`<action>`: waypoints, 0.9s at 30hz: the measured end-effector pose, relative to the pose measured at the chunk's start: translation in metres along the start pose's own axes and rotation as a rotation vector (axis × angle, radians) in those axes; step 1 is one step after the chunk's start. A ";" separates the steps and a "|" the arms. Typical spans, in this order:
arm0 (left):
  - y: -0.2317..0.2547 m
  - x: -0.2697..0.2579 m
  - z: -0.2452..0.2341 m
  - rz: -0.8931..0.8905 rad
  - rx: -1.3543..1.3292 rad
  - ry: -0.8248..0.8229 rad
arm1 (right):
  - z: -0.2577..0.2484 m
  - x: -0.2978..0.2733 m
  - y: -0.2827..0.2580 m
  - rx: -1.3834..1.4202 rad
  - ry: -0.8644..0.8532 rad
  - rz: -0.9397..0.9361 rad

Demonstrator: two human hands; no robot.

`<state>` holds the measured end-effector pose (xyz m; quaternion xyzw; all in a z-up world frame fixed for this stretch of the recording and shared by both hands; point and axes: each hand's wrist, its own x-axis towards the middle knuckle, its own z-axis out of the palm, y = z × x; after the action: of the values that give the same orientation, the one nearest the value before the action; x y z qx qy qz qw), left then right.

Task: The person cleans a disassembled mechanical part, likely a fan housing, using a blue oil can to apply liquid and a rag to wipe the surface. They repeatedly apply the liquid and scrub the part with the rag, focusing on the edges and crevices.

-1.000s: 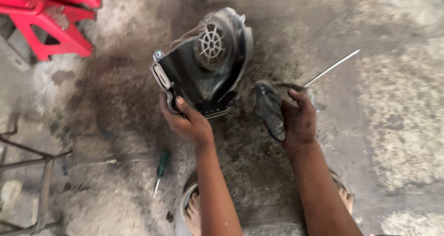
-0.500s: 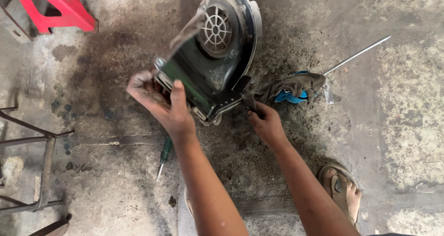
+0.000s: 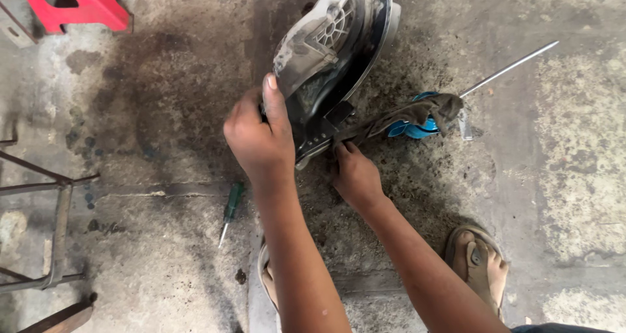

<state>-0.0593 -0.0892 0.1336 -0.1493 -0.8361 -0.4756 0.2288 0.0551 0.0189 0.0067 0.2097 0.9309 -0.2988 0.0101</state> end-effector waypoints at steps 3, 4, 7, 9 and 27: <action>-0.006 -0.004 0.005 0.052 0.114 0.077 | 0.002 -0.003 -0.010 0.013 0.014 -0.013; -0.004 -0.004 0.008 0.073 0.123 0.080 | 0.002 -0.007 -0.012 0.030 0.027 -0.024; 0.003 -0.001 0.014 0.092 0.184 0.064 | 0.004 -0.020 -0.021 0.074 0.039 -0.035; 0.007 0.001 0.016 0.102 0.222 0.054 | 0.004 -0.023 -0.019 0.107 0.061 -0.039; -0.029 0.003 -0.016 0.009 0.221 0.183 | -0.130 -0.011 0.060 1.983 0.382 -0.104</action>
<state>-0.0717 -0.1173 0.1213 -0.0832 -0.8584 -0.3912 0.3212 0.1026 0.1315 0.0823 0.1270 0.2567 -0.8991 -0.3311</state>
